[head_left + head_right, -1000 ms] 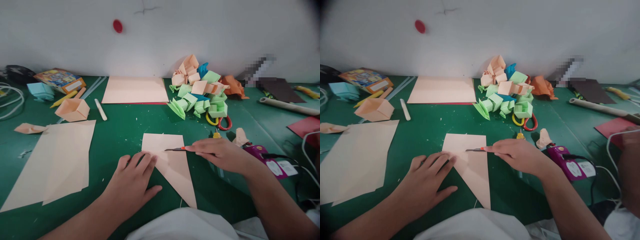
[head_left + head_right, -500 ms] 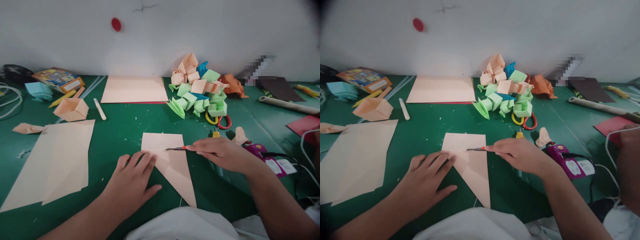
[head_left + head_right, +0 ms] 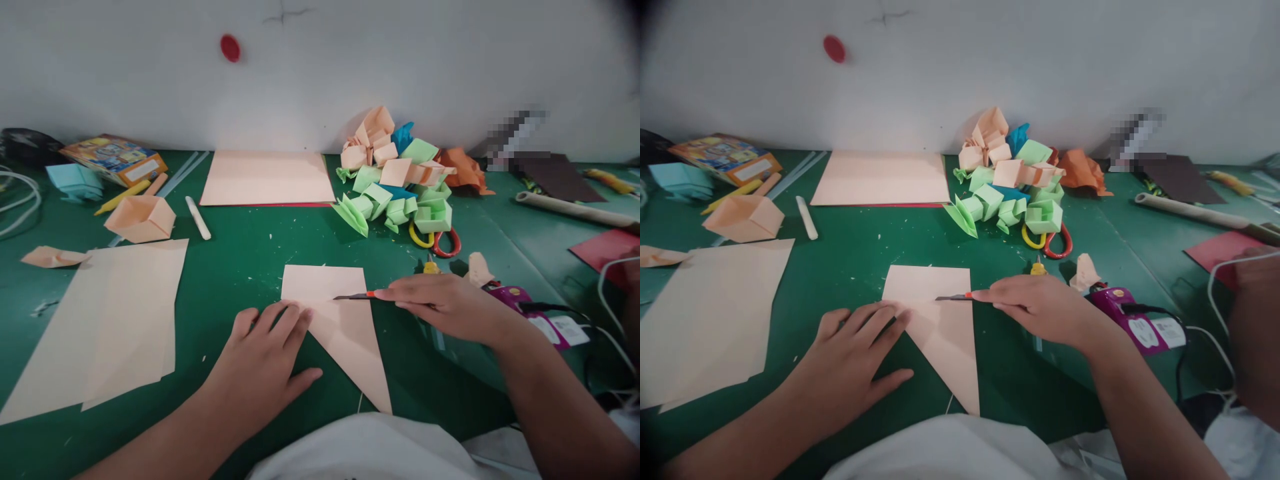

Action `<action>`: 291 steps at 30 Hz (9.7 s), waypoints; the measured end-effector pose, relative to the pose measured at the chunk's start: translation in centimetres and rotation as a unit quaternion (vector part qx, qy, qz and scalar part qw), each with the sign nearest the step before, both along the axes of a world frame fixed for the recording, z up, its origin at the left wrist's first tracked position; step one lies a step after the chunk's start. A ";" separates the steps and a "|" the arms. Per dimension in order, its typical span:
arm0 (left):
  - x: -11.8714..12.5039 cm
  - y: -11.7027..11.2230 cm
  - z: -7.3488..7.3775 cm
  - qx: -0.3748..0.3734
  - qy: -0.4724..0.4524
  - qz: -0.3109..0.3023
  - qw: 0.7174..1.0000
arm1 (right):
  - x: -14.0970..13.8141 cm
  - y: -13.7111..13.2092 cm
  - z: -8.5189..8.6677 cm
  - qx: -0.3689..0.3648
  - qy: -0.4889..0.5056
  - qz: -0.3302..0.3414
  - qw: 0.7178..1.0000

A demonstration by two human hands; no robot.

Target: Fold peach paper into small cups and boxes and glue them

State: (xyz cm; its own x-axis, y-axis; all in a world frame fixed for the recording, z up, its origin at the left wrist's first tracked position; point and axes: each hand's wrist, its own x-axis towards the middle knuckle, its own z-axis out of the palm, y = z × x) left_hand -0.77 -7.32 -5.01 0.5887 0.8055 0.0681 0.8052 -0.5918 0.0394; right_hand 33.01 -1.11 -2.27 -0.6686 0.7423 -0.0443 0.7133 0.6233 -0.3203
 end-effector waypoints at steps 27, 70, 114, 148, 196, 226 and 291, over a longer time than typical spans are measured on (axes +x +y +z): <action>0.0 -0.1 -0.2 0.015 -0.004 0.001 1.000 | 1.3 -0.4 0.6 -0.007 -0.017 -0.004 1.000; -0.9 0.5 -1.7 0.083 -0.010 -0.032 0.996 | 0.9 -0.2 4.3 -0.053 -0.061 -0.031 0.996; -2.9 3.5 -1.5 0.063 -0.053 -0.080 0.993 | 4.2 -2.7 4.2 -0.093 -0.005 -0.111 0.989; -7.3 7.5 -0.1 0.025 -0.023 -0.140 0.990 | -15.4 -1.0 -2.4 0.139 -0.037 -0.032 0.989; -7.0 7.0 -1.0 0.018 -0.031 -0.092 0.995 | -14.9 -0.6 -3.4 0.124 -0.064 0.031 0.990; -7.1 7.2 -1.0 0.000 -0.024 -0.089 0.996 | -14.4 0.3 -3.9 0.107 -0.076 0.080 0.988; -6.6 6.6 -0.6 0.035 -0.029 -0.069 0.997 | -15.3 -1.1 -1.6 0.176 -0.055 0.004 0.983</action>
